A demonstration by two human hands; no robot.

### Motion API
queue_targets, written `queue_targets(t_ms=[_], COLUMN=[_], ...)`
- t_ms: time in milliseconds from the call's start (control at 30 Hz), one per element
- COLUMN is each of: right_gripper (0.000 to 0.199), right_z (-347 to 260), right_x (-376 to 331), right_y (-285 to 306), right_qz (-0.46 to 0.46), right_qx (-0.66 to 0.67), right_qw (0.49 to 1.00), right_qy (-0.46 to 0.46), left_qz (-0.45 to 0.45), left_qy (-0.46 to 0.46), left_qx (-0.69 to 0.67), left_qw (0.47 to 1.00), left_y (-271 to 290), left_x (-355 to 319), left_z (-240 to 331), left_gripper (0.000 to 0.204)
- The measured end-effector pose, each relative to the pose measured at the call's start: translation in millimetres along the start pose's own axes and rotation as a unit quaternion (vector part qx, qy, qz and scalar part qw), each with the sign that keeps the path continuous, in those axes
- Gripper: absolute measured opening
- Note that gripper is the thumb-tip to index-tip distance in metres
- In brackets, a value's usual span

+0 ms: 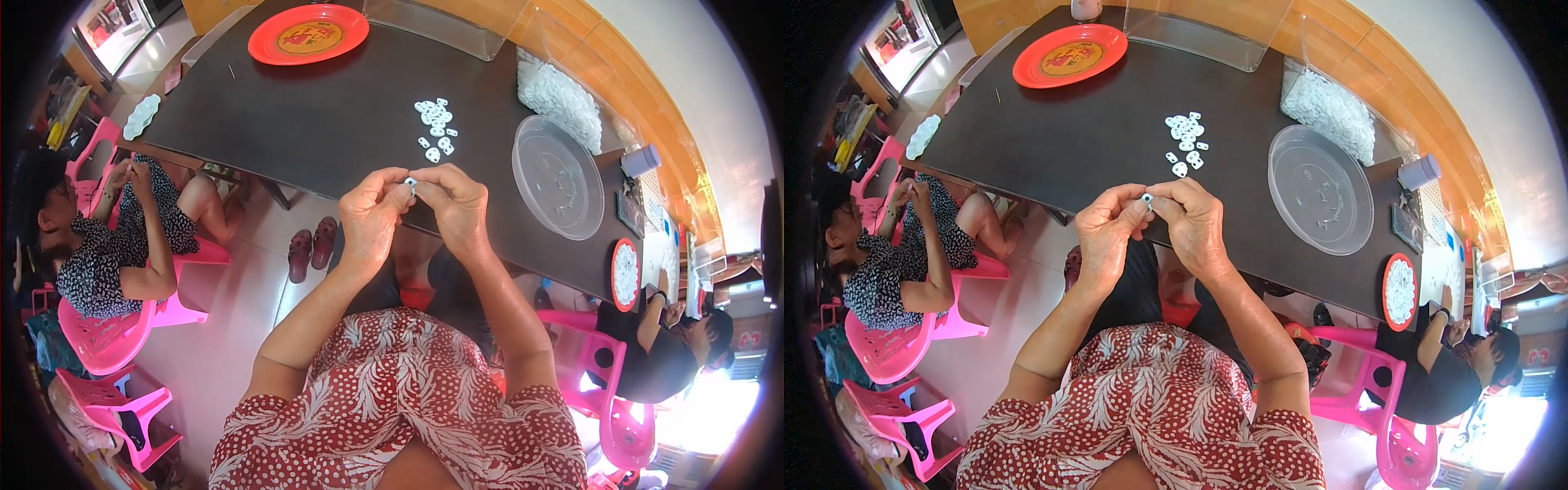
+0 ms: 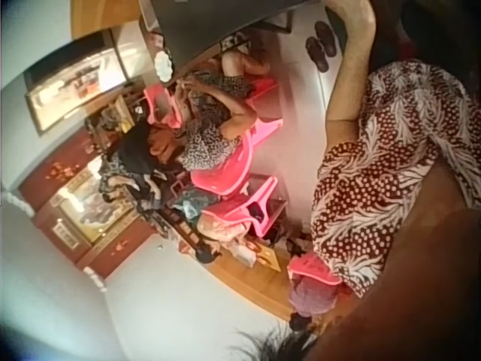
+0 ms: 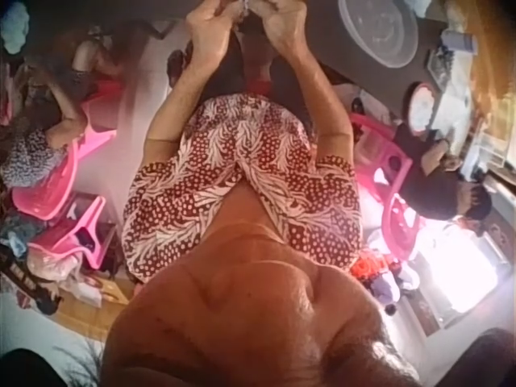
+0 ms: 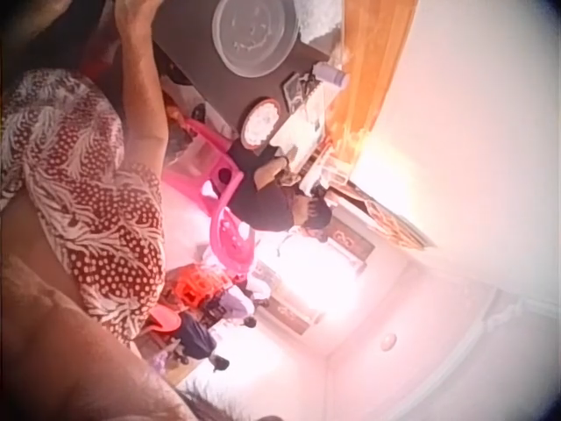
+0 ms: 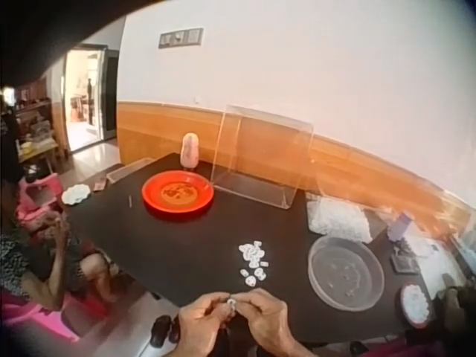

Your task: Assembling small white eyelet-like hardware components by hand at a table.

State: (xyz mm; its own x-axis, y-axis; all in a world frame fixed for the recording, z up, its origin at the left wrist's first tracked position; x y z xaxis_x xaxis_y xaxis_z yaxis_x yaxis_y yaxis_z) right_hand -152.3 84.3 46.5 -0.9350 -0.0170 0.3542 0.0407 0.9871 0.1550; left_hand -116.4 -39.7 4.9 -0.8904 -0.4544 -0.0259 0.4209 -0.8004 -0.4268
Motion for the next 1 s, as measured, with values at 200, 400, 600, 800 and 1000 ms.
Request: queue_targets(t_ms=[200, 400, 600, 800, 1000], right_gripper=[0.021, 0.029, 0.033, 0.030, 0.026], right_z=[15, -13, -21, -15, -22], right_x=[-9, -14, -14, -17, -19], right_y=[-2, -6, -5, -3, -3], right_qz=[0.020, -0.009, 0.016, 0.046, 0.043], right_qx=[0.047, -0.066, -0.089, -0.084, -0.104], right_qw=[0.995, 0.996, 0.987, 0.988, 0.982], right_qy=[-0.087, 0.053, 0.133, 0.121, 0.154], left_qz=[0.008, 0.034, 0.041, 0.039, 0.031], left_qy=[-0.007, 0.030, 0.044, 0.053, 0.055], left_qx=[-0.004, -0.037, -0.083, -0.073, -0.047], left_qw=[1.000, 0.998, 0.995, 0.995, 0.997], left_y=[1, 5, 0, 0, 5], left_x=[1, 5, 5, 3, 4], left_z=[-1, -4, -2, -2, -4], left_gripper=[0.016, 0.014, 0.015, 0.013, 0.011])
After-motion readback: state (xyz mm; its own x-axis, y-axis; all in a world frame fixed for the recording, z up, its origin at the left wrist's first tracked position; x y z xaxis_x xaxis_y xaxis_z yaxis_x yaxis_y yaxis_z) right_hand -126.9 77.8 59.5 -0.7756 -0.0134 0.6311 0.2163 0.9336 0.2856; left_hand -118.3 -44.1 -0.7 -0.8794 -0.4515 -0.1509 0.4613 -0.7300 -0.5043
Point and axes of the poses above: each hand's wrist, its own x-axis towards the middle knuckle, its own y-axis out of the back of the hand, z = x × y, the point moved 9 cm from there along x, towards the middle knuckle, and after that the axes turned 13 degrees about z, right-handed, at the moved point
